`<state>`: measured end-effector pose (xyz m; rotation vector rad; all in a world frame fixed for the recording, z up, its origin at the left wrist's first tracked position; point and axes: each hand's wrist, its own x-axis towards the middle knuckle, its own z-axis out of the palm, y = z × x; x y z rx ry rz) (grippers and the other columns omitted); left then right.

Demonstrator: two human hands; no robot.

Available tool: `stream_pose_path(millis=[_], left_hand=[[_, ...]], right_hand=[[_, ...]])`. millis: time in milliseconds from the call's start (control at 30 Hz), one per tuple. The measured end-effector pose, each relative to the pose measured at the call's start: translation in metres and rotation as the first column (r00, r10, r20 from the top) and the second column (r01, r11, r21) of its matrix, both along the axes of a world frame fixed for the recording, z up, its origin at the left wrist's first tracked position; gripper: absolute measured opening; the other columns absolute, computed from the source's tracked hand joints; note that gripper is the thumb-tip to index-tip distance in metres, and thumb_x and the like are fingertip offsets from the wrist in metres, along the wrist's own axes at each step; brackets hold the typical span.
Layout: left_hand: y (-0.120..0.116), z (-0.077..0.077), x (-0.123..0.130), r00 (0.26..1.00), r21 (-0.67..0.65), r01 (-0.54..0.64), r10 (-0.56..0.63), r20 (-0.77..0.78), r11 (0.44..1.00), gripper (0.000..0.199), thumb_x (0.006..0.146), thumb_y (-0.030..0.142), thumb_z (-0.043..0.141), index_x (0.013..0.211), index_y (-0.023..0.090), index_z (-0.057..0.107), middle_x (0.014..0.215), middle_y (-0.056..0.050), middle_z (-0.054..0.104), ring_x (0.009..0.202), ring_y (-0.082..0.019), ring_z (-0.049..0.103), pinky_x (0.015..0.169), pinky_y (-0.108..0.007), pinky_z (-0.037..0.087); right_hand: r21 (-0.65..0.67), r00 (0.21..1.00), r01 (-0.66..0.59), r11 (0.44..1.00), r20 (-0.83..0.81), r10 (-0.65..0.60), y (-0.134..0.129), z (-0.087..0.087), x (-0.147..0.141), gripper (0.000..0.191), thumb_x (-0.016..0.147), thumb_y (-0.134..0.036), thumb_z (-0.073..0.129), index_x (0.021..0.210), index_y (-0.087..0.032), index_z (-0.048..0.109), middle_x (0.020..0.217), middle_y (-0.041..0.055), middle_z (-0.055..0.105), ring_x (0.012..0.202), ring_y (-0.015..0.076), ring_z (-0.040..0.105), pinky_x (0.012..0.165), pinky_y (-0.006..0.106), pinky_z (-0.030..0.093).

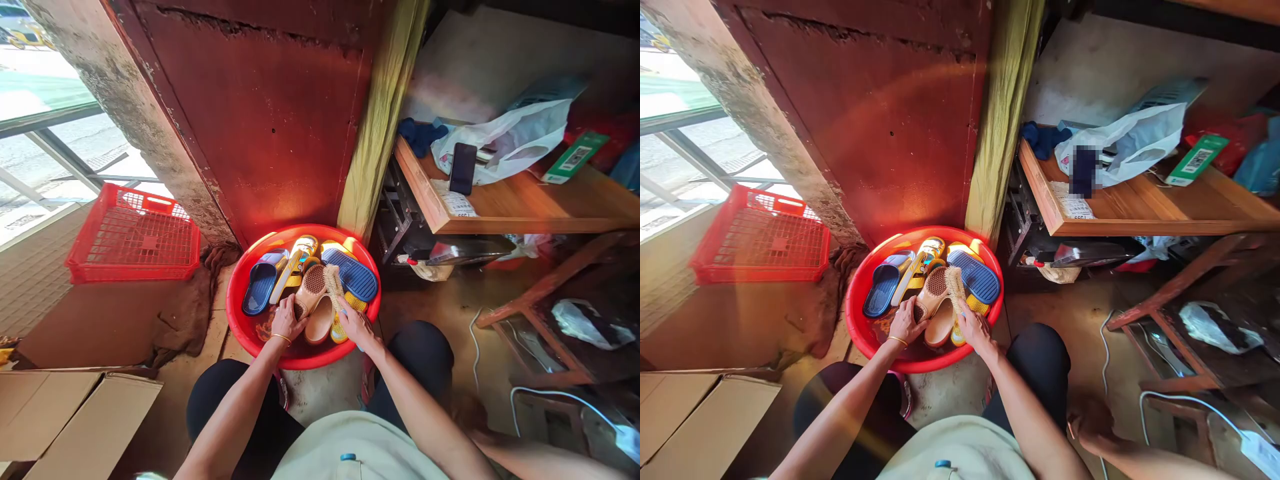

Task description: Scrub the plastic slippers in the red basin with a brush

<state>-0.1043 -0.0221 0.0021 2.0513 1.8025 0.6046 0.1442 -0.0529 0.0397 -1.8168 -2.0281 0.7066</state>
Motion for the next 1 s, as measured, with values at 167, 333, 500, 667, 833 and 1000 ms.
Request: stream_pose_path(millis=[167, 333, 500, 667, 833, 1000], left_hand=[[0.002, -0.004, -0.002, 1.000, 0.048, 0.019, -0.019, -0.004, 0.999, 0.076, 0.075, 0.039, 0.069, 0.140, 0.017, 0.037, 0.131, -0.018, 0.053, 0.119, -0.035, 0.059, 0.100, -0.050, 0.048], [0.002, -0.004, -0.001, 0.999, 0.040, 0.021, -0.020, -0.038, 0.999, 0.077, 0.079, 0.045, 0.065, 0.143, 0.012, 0.036, 0.134, -0.022, 0.052, 0.122, -0.037, 0.057, 0.102, -0.050, 0.047], [-0.001, 0.004, 0.003, 0.999, 0.062, -0.014, 0.016, -0.032, 0.998, 0.077, 0.078, 0.047, 0.065, 0.143, 0.014, 0.038, 0.133, -0.020, 0.055, 0.122, -0.037, 0.058, 0.099, -0.050, 0.050], [-0.004, 0.014, 0.006, 0.999, 0.036, -0.036, 0.036, 0.005, 0.999, 0.073, 0.079, 0.045, 0.064, 0.142, 0.015, 0.041, 0.130, -0.018, 0.057, 0.122, -0.035, 0.058, 0.099, -0.047, 0.050], [-0.005, 0.031, -0.002, 0.994, 0.028, -0.039, 0.036, 0.103, 0.999, 0.074, 0.075, 0.045, 0.068, 0.141, 0.017, 0.047, 0.133, -0.017, 0.058, 0.124, -0.035, 0.057, 0.103, -0.046, 0.047], [-0.004, 0.051, -0.008, 0.825, -0.024, -0.122, 0.115, 0.553, 0.992, 0.078, 0.068, 0.049, 0.076, 0.136, 0.019, 0.054, 0.130, -0.012, 0.062, 0.119, -0.034, 0.059, 0.100, -0.043, 0.048]], right_hand=[[-0.005, 0.998, -0.058, 0.998, 0.016, 0.058, -0.005, 0.005, -0.001, 0.060, 0.096, -0.027, 0.044, 0.156, -0.019, 0.039, 0.130, 0.0107, 0.069, 0.111, 0.0224, 0.068, 0.102, 0.034, 0.049], [-0.013, 0.998, -0.061, 0.998, 0.007, 0.061, -0.012, 0.016, -0.004, 0.063, 0.095, -0.028, 0.044, 0.157, -0.020, 0.037, 0.135, 0.0095, 0.066, 0.112, 0.0222, 0.067, 0.099, 0.034, 0.050], [-0.075, 0.976, -0.140, 0.987, 0.160, 0.151, -0.024, 0.028, -0.025, 0.063, 0.094, -0.025, 0.043, 0.157, -0.032, 0.036, 0.125, 0.0116, 0.070, 0.104, 0.0287, 0.069, 0.091, 0.043, 0.051], [-0.092, 0.951, -0.025, 0.995, 0.304, 0.052, -0.007, 0.039, -0.032, 0.064, 0.094, -0.018, 0.043, 0.157, -0.030, 0.036, 0.114, 0.0152, 0.072, 0.101, 0.0301, 0.069, 0.088, 0.044, 0.051], [-0.081, 0.970, 0.035, 0.996, 0.242, -0.014, 0.019, 0.041, -0.013, 0.055, 0.099, -0.024, 0.041, 0.154, -0.026, 0.040, 0.113, 0.0111, 0.074, 0.101, 0.0251, 0.070, 0.090, 0.038, 0.052], [0.022, 0.991, 0.113, 0.993, 0.070, -0.114, 0.013, 0.034, -0.006, 0.054, 0.100, -0.024, 0.038, 0.153, -0.021, 0.041, 0.137, 0.0098, 0.065, 0.117, 0.0228, 0.065, 0.099, 0.033, 0.050]])
